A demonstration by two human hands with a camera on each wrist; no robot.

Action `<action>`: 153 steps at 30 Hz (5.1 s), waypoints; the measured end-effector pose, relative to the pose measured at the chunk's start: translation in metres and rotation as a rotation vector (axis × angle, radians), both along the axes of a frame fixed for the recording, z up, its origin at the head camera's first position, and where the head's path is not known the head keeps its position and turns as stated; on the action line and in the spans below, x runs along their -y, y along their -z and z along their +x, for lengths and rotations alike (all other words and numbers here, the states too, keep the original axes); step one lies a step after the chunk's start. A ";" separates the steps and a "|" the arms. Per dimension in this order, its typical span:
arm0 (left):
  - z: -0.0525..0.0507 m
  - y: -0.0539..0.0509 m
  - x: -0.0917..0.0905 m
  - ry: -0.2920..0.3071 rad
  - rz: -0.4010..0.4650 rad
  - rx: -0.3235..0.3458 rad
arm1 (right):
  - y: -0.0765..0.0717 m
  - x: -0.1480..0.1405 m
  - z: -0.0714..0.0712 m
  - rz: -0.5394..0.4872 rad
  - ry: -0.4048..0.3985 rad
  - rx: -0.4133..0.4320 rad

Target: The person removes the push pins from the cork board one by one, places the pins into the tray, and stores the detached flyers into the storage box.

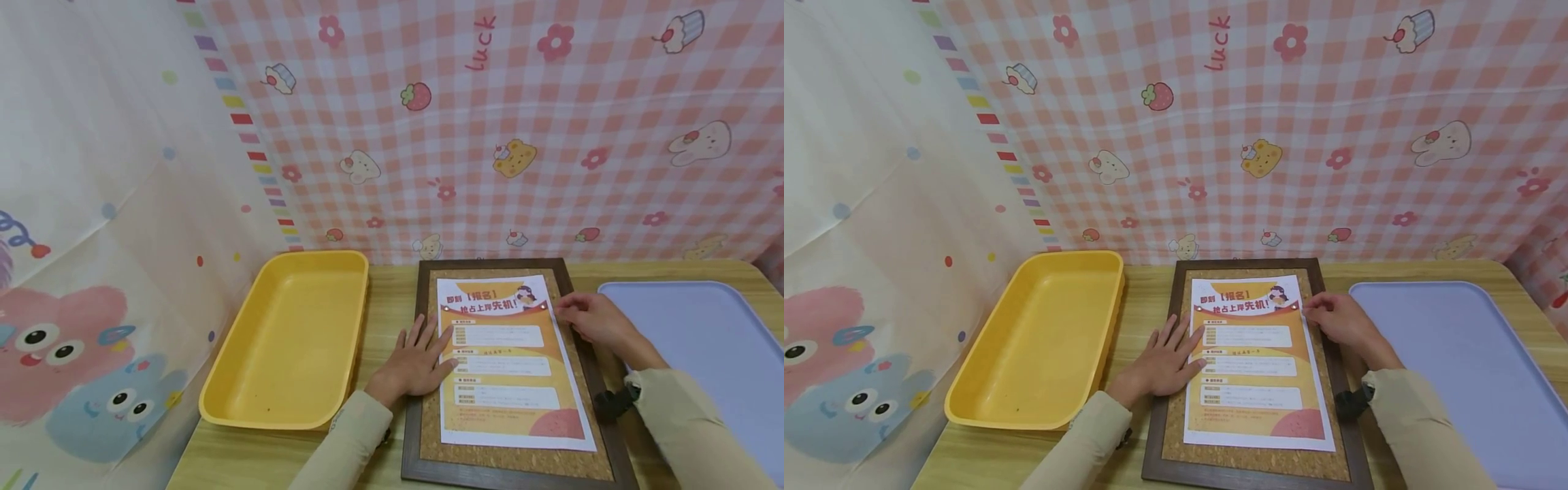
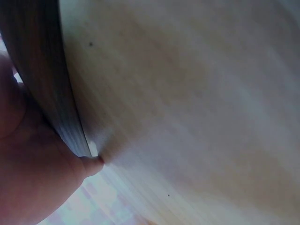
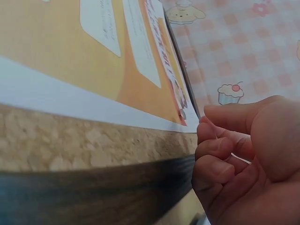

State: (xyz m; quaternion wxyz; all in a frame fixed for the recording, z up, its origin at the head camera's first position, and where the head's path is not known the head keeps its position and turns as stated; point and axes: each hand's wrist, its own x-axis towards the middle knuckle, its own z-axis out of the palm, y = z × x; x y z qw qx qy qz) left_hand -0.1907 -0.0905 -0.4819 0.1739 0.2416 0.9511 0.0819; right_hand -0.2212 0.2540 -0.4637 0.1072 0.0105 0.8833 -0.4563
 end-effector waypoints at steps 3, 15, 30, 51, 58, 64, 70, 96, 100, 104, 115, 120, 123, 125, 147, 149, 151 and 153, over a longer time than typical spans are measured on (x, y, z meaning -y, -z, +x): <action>0.000 0.001 0.000 -0.001 0.001 -0.001 | 0.003 0.003 -0.002 0.013 0.015 -0.013; 0.001 0.001 0.000 -0.003 0.004 0.012 | 0.016 0.021 -0.012 0.056 0.094 -0.163; 0.001 -0.002 0.000 0.000 0.005 0.012 | 0.021 0.021 -0.016 0.041 0.180 -0.048; 0.001 -0.003 0.001 0.002 0.007 0.026 | 0.015 0.023 -0.018 0.061 0.170 -0.009; 0.001 -0.001 0.000 0.001 0.007 0.037 | 0.016 0.023 -0.018 0.083 0.166 -0.015; 0.000 0.001 0.000 -0.002 0.005 0.028 | 0.014 0.025 -0.018 0.109 0.158 -0.023; -0.002 0.005 0.001 -0.002 0.011 0.032 | 0.014 0.025 -0.018 0.098 0.157 -0.007; -0.004 0.005 0.000 0.001 -0.002 0.051 | 0.015 0.024 -0.018 0.082 0.159 -0.009; -0.002 0.001 0.000 -0.001 0.002 0.044 | 0.014 0.024 -0.017 0.086 0.145 -0.025; 0.000 -0.002 0.000 0.002 0.000 0.033 | 0.013 0.024 -0.016 0.079 0.138 -0.022; -0.001 -0.001 -0.001 0.005 -0.003 0.032 | 0.013 0.025 -0.016 0.063 0.145 -0.003; -0.001 -0.002 -0.001 0.004 0.006 0.034 | 0.013 0.025 -0.016 0.064 0.143 -0.009; -0.001 -0.002 0.000 0.002 0.007 0.039 | 0.013 0.024 -0.016 0.067 0.140 -0.015; -0.001 -0.002 0.000 0.002 0.011 0.039 | 0.013 0.025 -0.016 0.065 0.141 -0.015; 0.000 -0.001 -0.001 0.010 0.006 0.025 | 0.014 0.024 -0.014 0.089 0.145 -0.009; 0.000 -0.001 -0.001 0.012 0.003 0.026 | 0.014 0.023 -0.014 0.081 0.145 -0.002; 0.000 -0.001 -0.001 0.011 0.009 0.027 | 0.014 0.023 -0.013 0.073 0.146 0.005; 0.000 -0.001 -0.001 0.010 0.007 0.030 | 0.015 0.024 -0.013 0.055 0.151 0.010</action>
